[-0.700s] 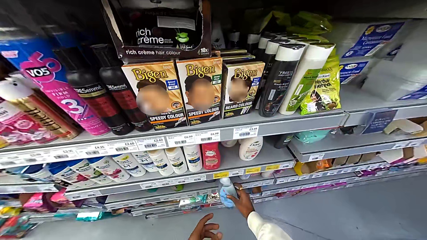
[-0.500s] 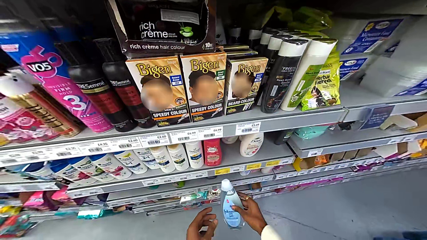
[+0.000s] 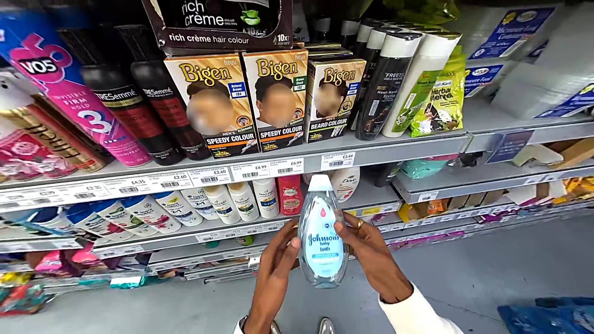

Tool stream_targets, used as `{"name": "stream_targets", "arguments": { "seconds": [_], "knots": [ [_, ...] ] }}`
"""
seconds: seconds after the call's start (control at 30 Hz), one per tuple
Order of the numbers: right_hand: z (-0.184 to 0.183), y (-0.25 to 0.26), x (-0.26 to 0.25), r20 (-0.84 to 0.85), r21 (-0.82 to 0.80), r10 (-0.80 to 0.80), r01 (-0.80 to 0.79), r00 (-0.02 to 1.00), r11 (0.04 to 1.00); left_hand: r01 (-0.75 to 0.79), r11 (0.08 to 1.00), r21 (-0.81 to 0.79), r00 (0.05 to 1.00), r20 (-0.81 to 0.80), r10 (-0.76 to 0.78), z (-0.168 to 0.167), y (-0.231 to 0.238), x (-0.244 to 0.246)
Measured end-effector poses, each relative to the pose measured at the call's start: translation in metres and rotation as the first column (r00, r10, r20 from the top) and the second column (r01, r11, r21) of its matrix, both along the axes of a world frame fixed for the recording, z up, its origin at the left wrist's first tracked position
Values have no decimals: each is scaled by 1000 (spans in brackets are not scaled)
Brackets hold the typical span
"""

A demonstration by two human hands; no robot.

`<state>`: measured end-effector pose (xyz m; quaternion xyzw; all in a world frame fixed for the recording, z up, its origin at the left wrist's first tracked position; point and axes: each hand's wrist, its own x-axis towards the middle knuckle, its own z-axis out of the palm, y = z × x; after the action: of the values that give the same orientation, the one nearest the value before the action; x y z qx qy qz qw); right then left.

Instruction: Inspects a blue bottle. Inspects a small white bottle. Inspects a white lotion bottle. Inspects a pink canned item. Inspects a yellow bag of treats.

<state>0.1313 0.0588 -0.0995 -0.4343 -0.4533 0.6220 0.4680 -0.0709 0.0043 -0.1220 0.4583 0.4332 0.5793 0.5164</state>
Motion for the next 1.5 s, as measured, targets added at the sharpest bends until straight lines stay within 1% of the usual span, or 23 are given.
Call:
{"name": "stream_targets", "arguments": {
  "seconds": [0.07, 0.13, 0.27, 0.4, 0.6, 0.83, 1.03, 1.2, 1.33, 1.5],
  "knots": [
    [14, 0, -3, -3, -6, 17, -17, 1000, 1000, -16, 998, 69, 1000, 9, 15, 10, 4, 3],
    [24, -2, -6, 25, 21, 37, -38, 999, 999, -28, 990, 140, 999, 20, 25, 15, 8, 4],
    [28, -5, -6, 16, 51, 71, -72, 997, 996, -22, 984, 179, 1000, 8, 21, 15, 7, 3],
    [28, -7, -3, 6, 44, 69, -70, 998, 997, 11, 985, 170, 1000, 22, -15, 16, 7, 2],
    [29, -7, -2, 21, 58, 75, -76, 997, 995, 9, 989, 146, 999, 33, -14, 18, 6, 0],
    [31, -9, 3, 33, 63, 119, -121, 992, 991, 24, 990, 137, 998, 61, -32, 21, 0, -2],
    [26, -11, 6, 36, 139, 162, -165, 986, 976, 34, 991, 130, 995, 86, -45, 21, -5, -5],
    [21, -11, 13, 51, 188, 231, -237, 972, 953, 75, 988, 133, 992, 96, -88, 23, -10, -9],
    [23, -13, 19, 84, 152, 247, -258, 965, 954, 120, 985, 127, 987, 92, -132, 20, -14, -12],
    [22, -17, 20, 89, 131, 243, -253, 966, 959, 126, 988, 92, 985, 110, -136, 19, -18, -12]
  ]
}}
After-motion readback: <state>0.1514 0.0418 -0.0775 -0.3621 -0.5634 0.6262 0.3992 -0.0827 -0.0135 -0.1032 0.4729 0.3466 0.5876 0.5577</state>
